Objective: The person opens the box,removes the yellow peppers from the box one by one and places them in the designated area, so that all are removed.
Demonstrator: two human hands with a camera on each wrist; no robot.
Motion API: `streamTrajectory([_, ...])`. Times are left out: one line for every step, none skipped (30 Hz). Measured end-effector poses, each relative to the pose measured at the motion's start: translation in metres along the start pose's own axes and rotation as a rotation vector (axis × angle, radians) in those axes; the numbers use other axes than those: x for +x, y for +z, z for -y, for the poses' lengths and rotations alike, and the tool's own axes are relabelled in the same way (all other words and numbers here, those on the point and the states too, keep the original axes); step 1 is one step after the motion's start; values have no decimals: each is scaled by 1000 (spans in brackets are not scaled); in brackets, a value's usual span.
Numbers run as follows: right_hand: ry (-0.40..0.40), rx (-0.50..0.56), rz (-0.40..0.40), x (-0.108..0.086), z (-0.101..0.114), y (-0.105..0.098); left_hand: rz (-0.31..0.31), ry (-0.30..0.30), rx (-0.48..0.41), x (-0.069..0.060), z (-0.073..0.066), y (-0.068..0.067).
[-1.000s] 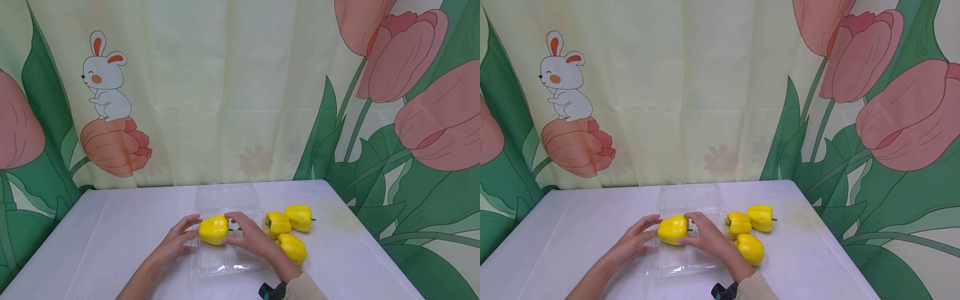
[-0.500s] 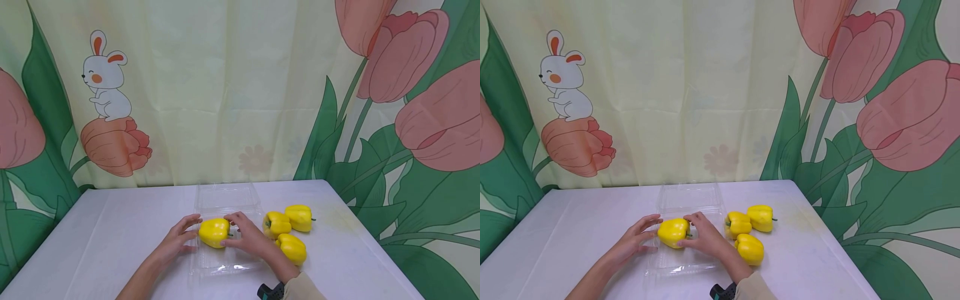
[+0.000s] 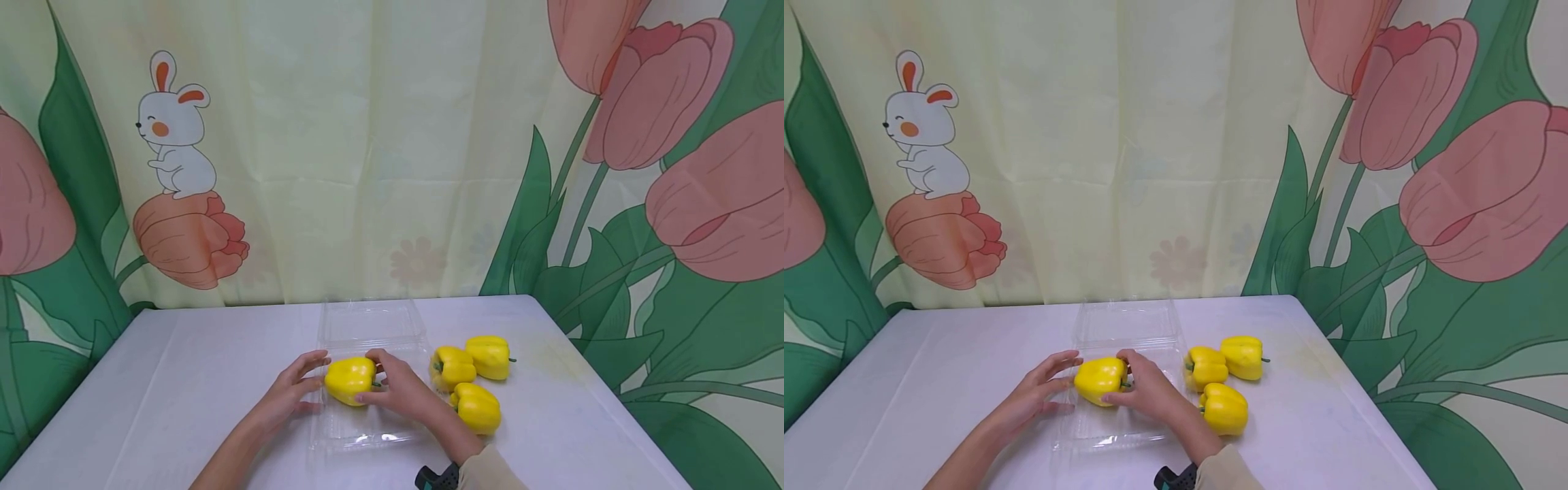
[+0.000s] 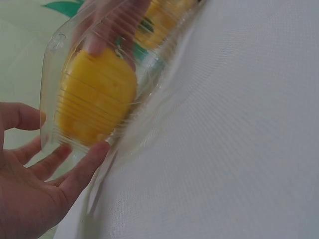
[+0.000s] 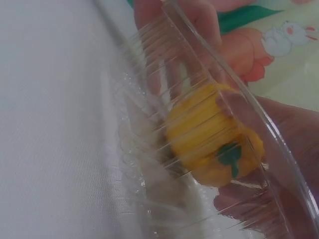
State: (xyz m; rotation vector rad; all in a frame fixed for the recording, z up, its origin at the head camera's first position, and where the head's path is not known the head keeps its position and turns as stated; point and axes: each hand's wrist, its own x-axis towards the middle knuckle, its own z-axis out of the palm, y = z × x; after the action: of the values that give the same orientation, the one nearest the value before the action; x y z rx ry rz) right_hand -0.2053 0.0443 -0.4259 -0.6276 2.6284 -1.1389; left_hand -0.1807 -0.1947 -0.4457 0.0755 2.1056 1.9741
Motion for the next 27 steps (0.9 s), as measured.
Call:
streamTrajectory([6, 0, 0, 0, 0, 0, 1, 1, 1, 0, 0, 0])
streamTrajectory([8, 2, 0, -1, 1, -1, 1, 2, 2, 0, 0, 0])
streamTrajectory([8, 3, -2, -1, 1, -1, 1, 2, 2, 0, 0, 0])
streamTrajectory([9, 2, -4, -2, 1, -2, 0, 2, 2, 0, 0, 0])
streamTrajectory([10, 0, -5, -2, 2, -3, -1, 2, 2, 0, 0, 0])
streamTrajectory([5, 0, -6, -3, 2, -4, -3, 1, 2, 1, 0, 0])
streamTrajectory([0, -1, -7, -3, 2, -5, -5, -1, 1, 1, 0, 0])
streamTrajectory([-5, -4, -8, -4, 2, -6, -8, -2, -1, 1, 0, 1])
streamTrajectory([-9, -6, -9, -4, 2, -7, -12, -3, -1, 0, 0, 1])
streamTrajectory([-12, -7, -8, -4, 2, -7, -13, -4, 1, 0, -1, 1])
streamTrajectory([-19, -9, -9, -5, 1, -8, -16, -6, 1, 1, -1, 1])
streamTrajectory([-24, -11, -8, -5, 1, -8, -19, -7, 2, 0, -1, 1])
streamTrajectory([-27, -13, -8, -6, 1, -9, -22, -9, 2, 0, -1, 2])
streamTrajectory([-35, -15, -8, -6, 1, -9, -25, -9, 3, 0, -1, 2])
streamTrajectory([-38, -16, -9, -7, 1, -10, -27, -9, 6, 0, -1, 2])
streamTrajectory([-42, -19, -9, -7, 1, -10, -27, -9, 5, 0, -1, 2])
streamTrajectory([-43, -22, -10, -8, 1, -10, -28, -6, 6, 0, -1, 3])
streamTrajectory([-43, -23, -10, -8, 2, -11, -28, -6, 5, 0, -1, 3])
streamTrajectory([-43, -25, -12, -9, 2, -11, -29, -7, 5, 0, 0, 3])
streamTrajectory([-45, -30, -14, -9, 1, -12, -28, -4, 7, 0, 0, 3])
streamTrajectory([-41, -31, -16, -10, 1, -12, -29, -4, 7, 0, 0, 3])
streamTrajectory([-41, -33, -17, -10, 1, -12, -31, -5, 7, 0, 0, 3])
streamTrajectory([-40, -36, -19, -11, 1, -13, -33, -3, 10, 0, 0, 3])
streamTrajectory([-43, -40, -23, -12, 2, -14, -38, -7, 11, 1, 0, 3])
streamTrajectory([-45, -45, -25, -12, 1, -14, -42, -8, 13, 1, 0, 4])
streamTrajectory([-48, -48, -29, -13, 1, -15, -46, -8, 14, 1, -1, 4])
streamTrajectory([-47, -52, -32, -14, 1, -15, -51, -12, 15, 1, -1, 4])
